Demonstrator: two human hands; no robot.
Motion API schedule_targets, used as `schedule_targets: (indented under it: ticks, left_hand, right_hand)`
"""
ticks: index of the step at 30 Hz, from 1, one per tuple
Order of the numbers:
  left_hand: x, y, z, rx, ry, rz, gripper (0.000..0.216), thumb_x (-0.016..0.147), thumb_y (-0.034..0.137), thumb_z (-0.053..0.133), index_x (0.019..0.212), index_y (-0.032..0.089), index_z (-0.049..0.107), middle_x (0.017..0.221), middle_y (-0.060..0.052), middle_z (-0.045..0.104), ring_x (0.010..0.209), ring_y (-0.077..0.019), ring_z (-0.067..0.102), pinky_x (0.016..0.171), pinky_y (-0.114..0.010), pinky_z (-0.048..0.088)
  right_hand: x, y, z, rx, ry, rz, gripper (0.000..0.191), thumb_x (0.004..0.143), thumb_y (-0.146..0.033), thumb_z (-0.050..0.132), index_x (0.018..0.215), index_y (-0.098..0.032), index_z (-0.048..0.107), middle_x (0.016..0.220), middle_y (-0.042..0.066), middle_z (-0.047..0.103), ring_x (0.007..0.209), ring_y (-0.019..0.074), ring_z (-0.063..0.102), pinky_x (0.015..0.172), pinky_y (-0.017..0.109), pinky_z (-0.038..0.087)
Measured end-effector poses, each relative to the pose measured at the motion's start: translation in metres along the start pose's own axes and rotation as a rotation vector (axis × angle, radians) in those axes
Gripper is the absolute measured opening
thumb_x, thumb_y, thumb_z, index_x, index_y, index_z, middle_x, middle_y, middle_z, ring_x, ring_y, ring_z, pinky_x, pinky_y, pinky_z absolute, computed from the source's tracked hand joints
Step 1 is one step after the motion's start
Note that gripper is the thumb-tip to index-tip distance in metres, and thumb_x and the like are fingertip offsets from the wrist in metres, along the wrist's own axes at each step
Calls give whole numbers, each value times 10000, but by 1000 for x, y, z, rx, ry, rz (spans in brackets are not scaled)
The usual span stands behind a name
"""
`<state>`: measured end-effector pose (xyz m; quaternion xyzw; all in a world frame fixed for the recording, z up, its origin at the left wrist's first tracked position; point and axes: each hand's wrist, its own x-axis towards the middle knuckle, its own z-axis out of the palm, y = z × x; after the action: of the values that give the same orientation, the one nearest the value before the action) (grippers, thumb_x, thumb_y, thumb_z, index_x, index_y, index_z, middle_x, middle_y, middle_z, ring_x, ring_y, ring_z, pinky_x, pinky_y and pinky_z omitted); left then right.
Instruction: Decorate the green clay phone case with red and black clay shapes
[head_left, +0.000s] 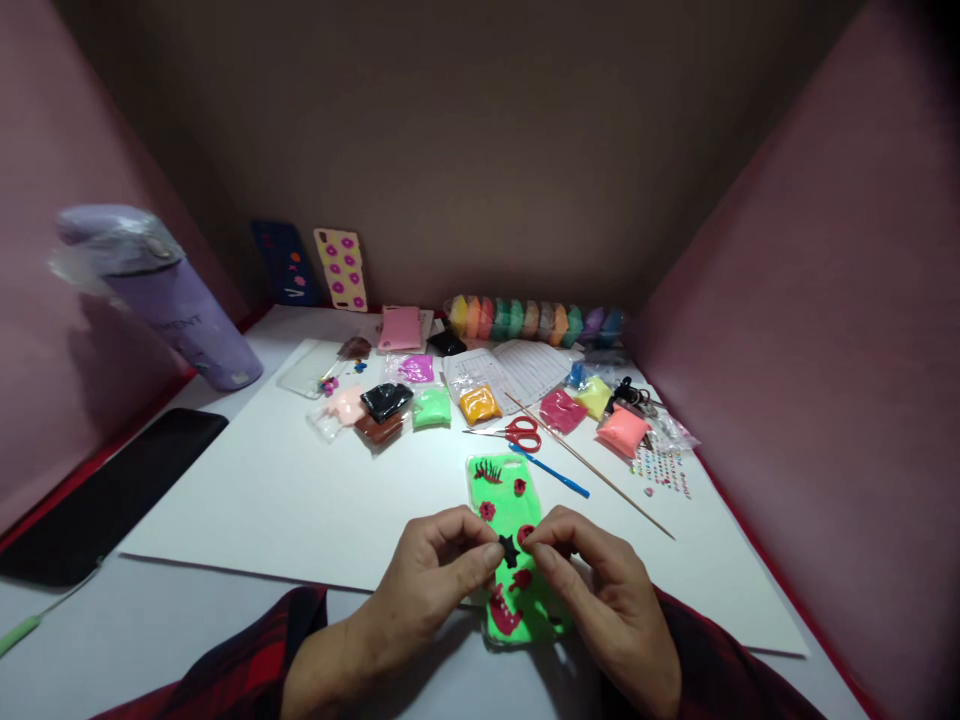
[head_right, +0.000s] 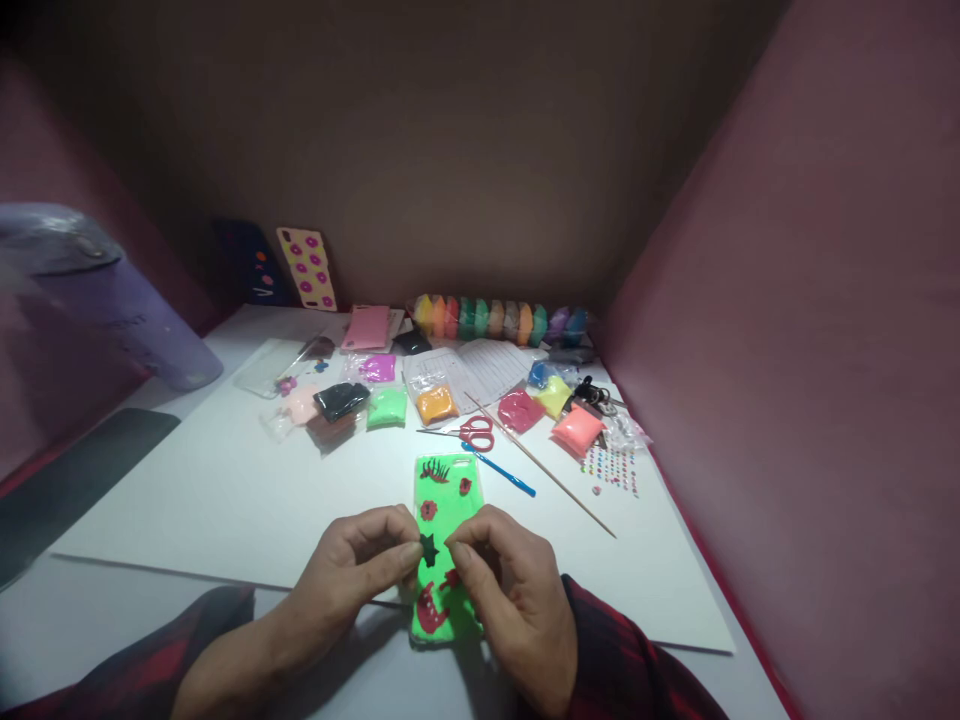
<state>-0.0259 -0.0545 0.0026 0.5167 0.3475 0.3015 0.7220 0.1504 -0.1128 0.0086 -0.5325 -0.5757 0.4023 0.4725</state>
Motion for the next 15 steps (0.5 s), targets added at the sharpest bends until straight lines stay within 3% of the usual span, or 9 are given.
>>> schedule_targets:
  ticks: [15]
  left_hand:
    - [4,-3,1,-10,71,46,220,788,330,698,724,125,658,621,3,598,588,-92,510,583,-205,399]
  right_hand:
    - [-4,4,4,-256,100,-315,144,918,-187,487,827,-185,599,705,9,569,637,131,511,594,276,364]
